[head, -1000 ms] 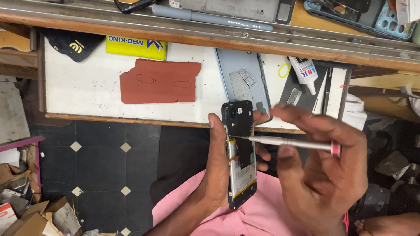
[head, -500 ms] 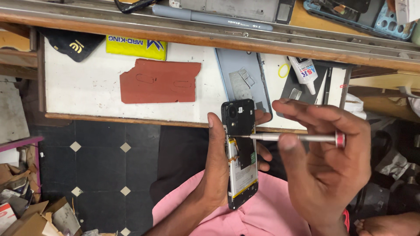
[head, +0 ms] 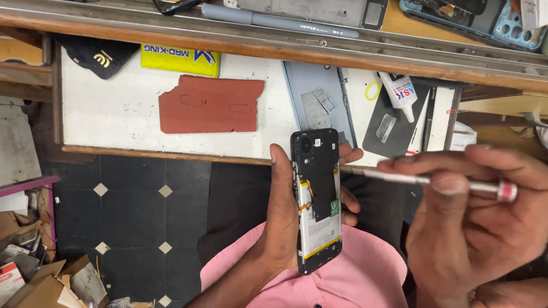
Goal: The person uses a screwdriver to remove screws from the back of a disassembled smartphone. They then lift and remove a black metal shield plate, exposing the internal components. The removed plate is placed on the workbench.
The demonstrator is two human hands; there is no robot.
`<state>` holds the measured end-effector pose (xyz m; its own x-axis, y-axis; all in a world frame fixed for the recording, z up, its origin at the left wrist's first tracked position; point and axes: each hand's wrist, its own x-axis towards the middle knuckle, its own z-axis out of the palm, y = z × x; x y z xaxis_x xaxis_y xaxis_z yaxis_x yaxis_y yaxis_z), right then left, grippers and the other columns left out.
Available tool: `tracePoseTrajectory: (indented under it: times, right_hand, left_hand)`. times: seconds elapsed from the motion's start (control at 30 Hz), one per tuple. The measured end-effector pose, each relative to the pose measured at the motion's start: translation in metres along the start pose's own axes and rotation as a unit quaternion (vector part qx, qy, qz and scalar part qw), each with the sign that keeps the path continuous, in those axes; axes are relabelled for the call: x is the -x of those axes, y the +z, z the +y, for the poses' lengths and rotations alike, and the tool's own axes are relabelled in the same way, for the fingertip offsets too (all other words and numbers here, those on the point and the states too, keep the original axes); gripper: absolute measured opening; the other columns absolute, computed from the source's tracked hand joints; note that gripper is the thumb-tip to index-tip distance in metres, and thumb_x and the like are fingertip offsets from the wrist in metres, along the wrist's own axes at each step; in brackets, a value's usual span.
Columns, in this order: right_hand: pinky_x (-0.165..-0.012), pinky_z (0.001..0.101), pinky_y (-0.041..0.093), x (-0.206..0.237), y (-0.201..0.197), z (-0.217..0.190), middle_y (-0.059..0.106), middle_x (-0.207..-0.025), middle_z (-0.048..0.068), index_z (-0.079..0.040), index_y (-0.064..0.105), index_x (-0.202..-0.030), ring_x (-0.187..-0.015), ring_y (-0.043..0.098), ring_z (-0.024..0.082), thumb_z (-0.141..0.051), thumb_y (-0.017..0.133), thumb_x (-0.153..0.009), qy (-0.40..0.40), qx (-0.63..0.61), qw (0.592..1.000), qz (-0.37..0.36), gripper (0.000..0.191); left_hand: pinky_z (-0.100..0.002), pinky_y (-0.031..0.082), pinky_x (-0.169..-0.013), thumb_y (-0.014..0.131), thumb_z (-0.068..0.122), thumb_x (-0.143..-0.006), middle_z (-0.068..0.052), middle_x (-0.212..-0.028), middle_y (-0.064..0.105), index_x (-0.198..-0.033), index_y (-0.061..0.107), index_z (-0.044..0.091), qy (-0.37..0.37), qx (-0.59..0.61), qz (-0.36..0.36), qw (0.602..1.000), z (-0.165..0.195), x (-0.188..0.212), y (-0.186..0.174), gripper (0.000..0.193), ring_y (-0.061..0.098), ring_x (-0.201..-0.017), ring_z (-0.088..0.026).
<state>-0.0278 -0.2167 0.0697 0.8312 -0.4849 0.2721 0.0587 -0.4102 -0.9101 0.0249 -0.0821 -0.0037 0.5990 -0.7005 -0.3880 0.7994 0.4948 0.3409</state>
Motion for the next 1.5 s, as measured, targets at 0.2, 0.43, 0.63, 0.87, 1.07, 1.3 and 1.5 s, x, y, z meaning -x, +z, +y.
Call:
tracePoseTrajectory:
  times: [0.2, 0.43, 0.63, 0.87, 1.07, 1.3, 1.5]
  right_hand:
    - [-0.042, 0.0200, 0.045, -0.012, -0.001, -0.010, 0.075, -0.071, 0.002, -0.002, 0.071, -0.103, -0.053, 0.064, 0.006, -0.009, 0.072, -0.093, 0.094, 0.190, 0.956, -0.202, 0.012]
    - [-0.038, 0.0261, 0.039, -0.009, 0.015, -0.010, 0.067, -0.055, 0.001, -0.006, 0.077, -0.098, -0.040, 0.054, 0.005, -0.010, 0.082, -0.080, 0.056, 0.222, 0.945, -0.233, 0.019]
    - [-0.038, 0.0282, 0.043, -0.011, 0.010, -0.014, 0.064, -0.051, 0.003, -0.006, 0.076, -0.092, -0.037, 0.059, 0.007, -0.009, 0.082, -0.077, 0.031, 0.249, 0.936, -0.248, 0.016]
    - [-0.038, 0.0269, 0.037, -0.011, 0.016, -0.003, 0.050, -0.045, 0.002, -0.005, 0.068, -0.084, -0.036, 0.048, 0.008, -0.004, 0.078, -0.072, 0.025, 0.193, 0.945, -0.264, 0.015]
    - [-0.039, 0.0234, 0.034, -0.007, 0.022, 0.008, 0.044, -0.043, -0.003, -0.006, 0.063, -0.080, -0.035, 0.045, 0.002, 0.001, 0.073, -0.075, -0.018, 0.165, 0.955, -0.247, 0.014]
    - [-0.037, 0.0250, 0.034, -0.013, 0.015, 0.003, 0.052, -0.045, -0.002, -0.004, 0.072, -0.090, -0.035, 0.049, 0.004, -0.003, 0.079, -0.075, -0.003, 0.176, 0.950, -0.256, 0.016]
    - [-0.039, 0.0301, 0.040, -0.017, 0.011, 0.000, 0.054, -0.047, 0.000, -0.006, 0.073, -0.091, -0.037, 0.054, 0.010, -0.010, 0.081, -0.075, -0.045, 0.230, 0.930, -0.284, 0.018]
  left_hand:
    - [-0.033, 0.052, -0.090, 0.025, 0.083, -0.091, -0.010, -0.148, 0.053, -0.152, 0.045, 0.005, 0.009, -0.013, 0.004, 1.000, -0.011, 0.005, 0.005, 0.101, 0.060, -0.102, -0.016]
    - [-0.031, 0.046, -0.099, 0.026, 0.076, -0.100, -0.013, -0.127, 0.058, -0.151, 0.045, 0.005, 0.045, -0.078, -0.006, 0.996, -0.021, 0.012, 0.004, 0.090, 0.056, -0.111, -0.016]
    - [-0.026, 0.043, -0.087, 0.023, 0.081, -0.100, -0.006, -0.113, 0.058, -0.150, 0.044, 0.003, 0.106, -0.294, 0.010, 0.950, -0.018, 0.016, 0.001, 0.095, 0.050, -0.097, -0.010]
    - [-0.023, 0.043, -0.075, 0.027, 0.082, -0.093, 0.002, -0.094, 0.053, -0.156, 0.043, 0.001, 0.026, -0.109, -0.050, 0.992, -0.034, 0.012, -0.011, 0.104, 0.046, -0.082, -0.006]
    - [-0.020, 0.040, -0.070, 0.021, 0.079, -0.093, 0.005, -0.089, 0.053, -0.133, 0.058, 0.014, -0.032, -0.089, -0.019, 0.995, -0.047, 0.017, -0.024, 0.085, 0.044, -0.076, -0.004]
    - [-0.024, 0.041, -0.067, 0.021, 0.076, -0.100, 0.002, -0.091, 0.052, -0.113, 0.058, 0.010, -0.050, -0.035, 0.033, 0.998, -0.047, 0.015, -0.024, 0.077, 0.047, -0.080, -0.007]
    - [-0.026, 0.044, -0.096, 0.021, 0.076, -0.096, -0.004, -0.123, 0.057, -0.149, 0.049, 0.007, -0.003, -0.122, 0.031, 0.992, -0.036, 0.011, -0.013, 0.091, 0.051, -0.108, -0.012]
